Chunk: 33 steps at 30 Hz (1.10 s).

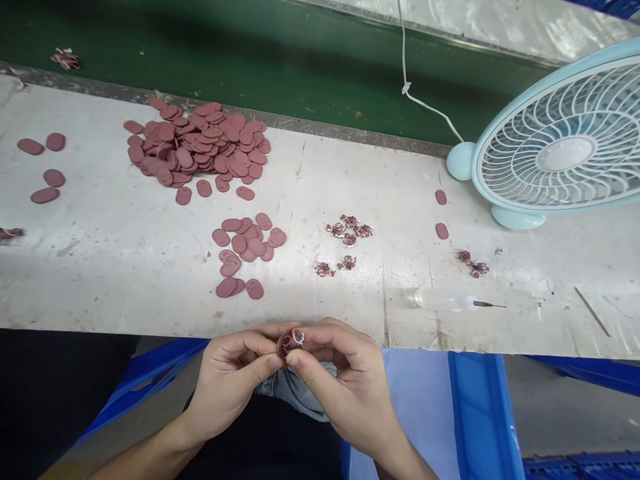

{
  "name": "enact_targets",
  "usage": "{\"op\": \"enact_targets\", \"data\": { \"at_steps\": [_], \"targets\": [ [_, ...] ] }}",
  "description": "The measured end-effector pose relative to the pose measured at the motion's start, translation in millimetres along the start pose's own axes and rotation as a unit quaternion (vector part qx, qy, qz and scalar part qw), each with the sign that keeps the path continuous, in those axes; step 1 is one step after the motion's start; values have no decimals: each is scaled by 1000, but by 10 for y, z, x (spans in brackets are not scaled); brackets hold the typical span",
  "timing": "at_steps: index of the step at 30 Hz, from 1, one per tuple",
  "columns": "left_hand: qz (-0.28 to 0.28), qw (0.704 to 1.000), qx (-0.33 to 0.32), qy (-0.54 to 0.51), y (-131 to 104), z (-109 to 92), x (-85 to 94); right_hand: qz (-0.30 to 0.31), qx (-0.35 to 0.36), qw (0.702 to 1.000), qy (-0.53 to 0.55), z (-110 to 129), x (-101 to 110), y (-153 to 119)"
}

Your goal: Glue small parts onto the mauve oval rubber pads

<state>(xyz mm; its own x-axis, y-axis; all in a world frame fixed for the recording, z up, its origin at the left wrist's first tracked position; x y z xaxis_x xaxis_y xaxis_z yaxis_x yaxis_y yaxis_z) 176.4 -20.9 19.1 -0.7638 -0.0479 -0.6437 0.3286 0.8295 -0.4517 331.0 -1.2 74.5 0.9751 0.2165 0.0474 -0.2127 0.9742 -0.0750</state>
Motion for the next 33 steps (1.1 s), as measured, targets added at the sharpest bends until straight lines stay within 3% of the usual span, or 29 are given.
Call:
{"op": "enact_targets", "data": {
  "at_steps": [11,15,17,19,21,23,25,27,30,33],
  "targets": [
    [3,1000,-24,16,26,-17,-48,-34,2,999,32,-84,-7,-41],
    [-3,986,-91,140,35,-157,100,-101,15,992,75,-169,148,-184],
    [-49,934,-185,301,59,-349,252,-158,39,983,81,-212,364,-319],
    [-106,817,-271,497,102,-549,394,-213,63,973,56,-253,663,-494],
    [-130,694,-302,640,176,-688,498,-253,65,965,12,-302,1002,-706],
    [-120,621,-300,715,253,-761,552,-269,43,962,-32,-369,1341,-941],
    [-95,597,-291,742,312,-787,556,-266,-7,961,-82,-468,1657,-1179],
    [-79,596,-272,751,354,-785,536,-270,-61,952,-130,-604,1949,-1389],
    [-64,618,-261,739,380,-765,482,-306,-125,923,-196,-891,2327,-1573],
    [-71,648,-278,705,379,-741,401,-337,-184,885,-265,-1268,2595,-1551]
  ]
}}
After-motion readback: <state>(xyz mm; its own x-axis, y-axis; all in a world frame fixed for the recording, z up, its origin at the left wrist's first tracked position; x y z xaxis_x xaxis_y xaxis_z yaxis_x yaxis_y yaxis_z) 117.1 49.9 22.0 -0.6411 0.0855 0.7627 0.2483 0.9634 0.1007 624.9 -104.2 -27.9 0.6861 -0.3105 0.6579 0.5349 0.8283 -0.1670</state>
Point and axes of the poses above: each hand's wrist, its own y-axis towards the middle knuckle, its own x-axis out of the back of the hand, z = x × y, the point moved 3 cm from there along y, towards the middle knuckle, and after that the axes turned 12 degrees about x, right-handed, at the moved point
